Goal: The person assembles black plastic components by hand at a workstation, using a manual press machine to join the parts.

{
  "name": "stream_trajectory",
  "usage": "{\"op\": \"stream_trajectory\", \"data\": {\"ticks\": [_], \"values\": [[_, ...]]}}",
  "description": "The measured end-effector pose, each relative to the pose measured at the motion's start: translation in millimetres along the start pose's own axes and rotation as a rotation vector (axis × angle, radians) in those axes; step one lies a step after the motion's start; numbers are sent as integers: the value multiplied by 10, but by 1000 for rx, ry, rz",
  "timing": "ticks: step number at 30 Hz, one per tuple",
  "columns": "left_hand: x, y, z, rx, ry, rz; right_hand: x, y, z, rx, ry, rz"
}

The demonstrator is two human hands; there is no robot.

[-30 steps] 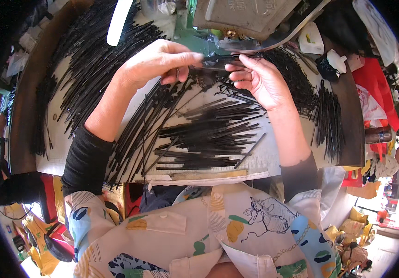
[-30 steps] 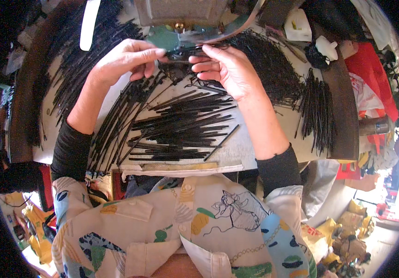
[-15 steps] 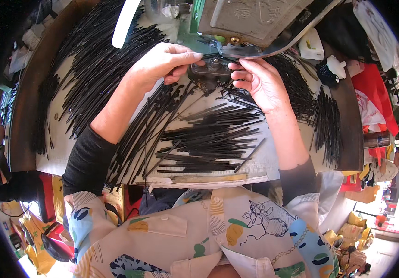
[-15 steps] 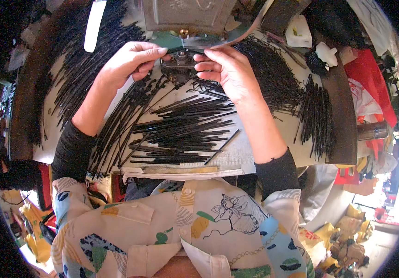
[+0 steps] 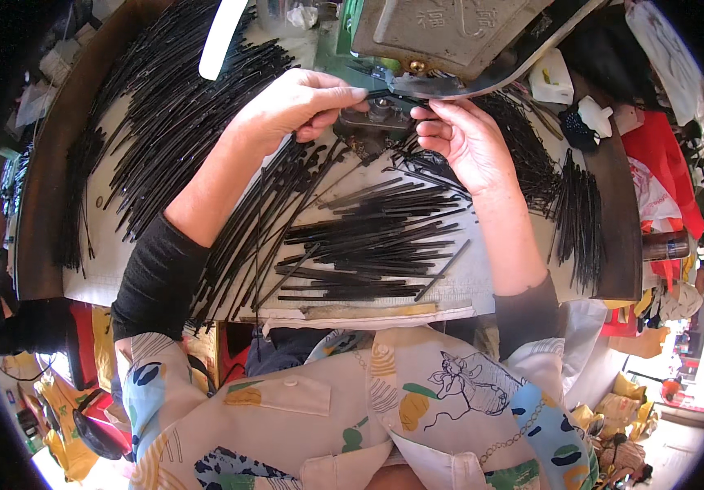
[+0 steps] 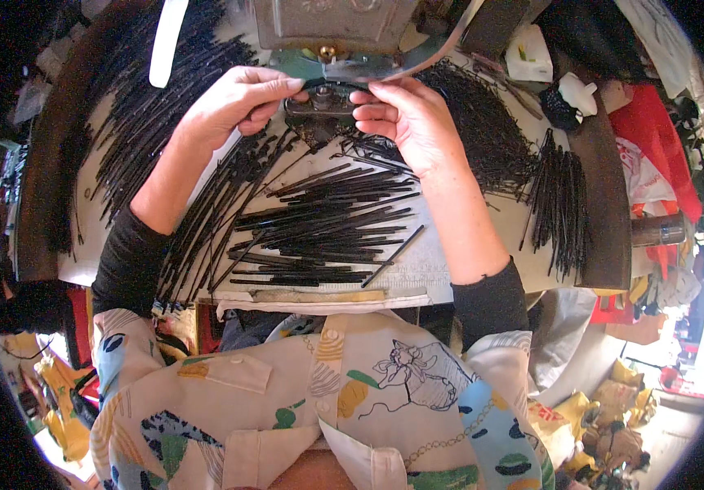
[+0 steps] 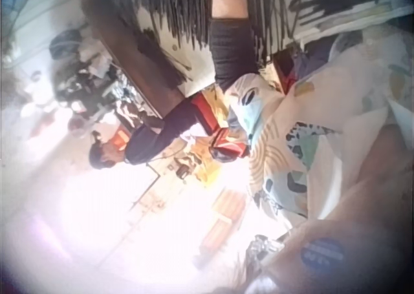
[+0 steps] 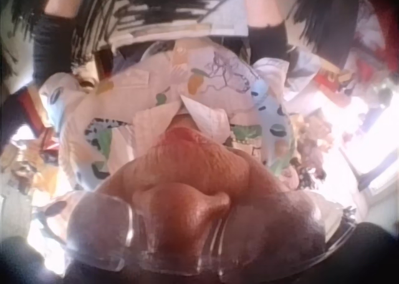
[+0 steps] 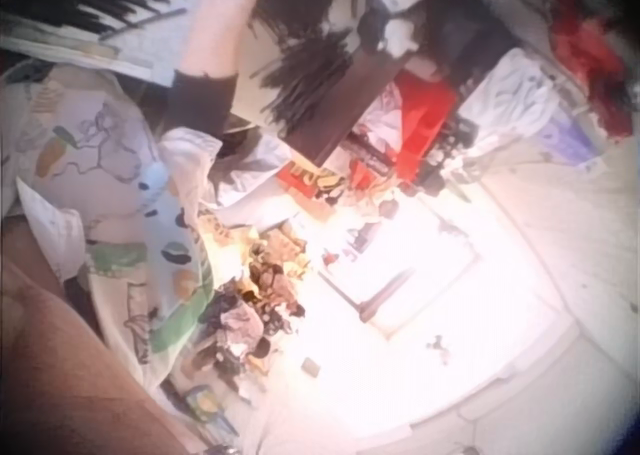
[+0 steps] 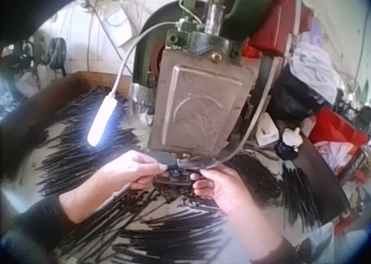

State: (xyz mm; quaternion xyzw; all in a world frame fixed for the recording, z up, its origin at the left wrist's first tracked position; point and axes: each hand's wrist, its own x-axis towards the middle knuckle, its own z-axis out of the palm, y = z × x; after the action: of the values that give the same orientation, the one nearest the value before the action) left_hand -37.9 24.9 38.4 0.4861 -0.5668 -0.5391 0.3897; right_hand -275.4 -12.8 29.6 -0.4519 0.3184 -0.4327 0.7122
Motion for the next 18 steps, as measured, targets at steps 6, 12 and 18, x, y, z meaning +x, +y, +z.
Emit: {"op": "stream_trajectory", "data": {"ticks": [6,12,18], "values": [[-12,22,-36,32,-8,-44,-7,28,43,-21,2,2],[-17,45,-34,-3,-24,-76,-11,20,6,-13,-6,32],[-30,52,-18,-1,-7,-62,15,45,-62,78,-35,67]]}}
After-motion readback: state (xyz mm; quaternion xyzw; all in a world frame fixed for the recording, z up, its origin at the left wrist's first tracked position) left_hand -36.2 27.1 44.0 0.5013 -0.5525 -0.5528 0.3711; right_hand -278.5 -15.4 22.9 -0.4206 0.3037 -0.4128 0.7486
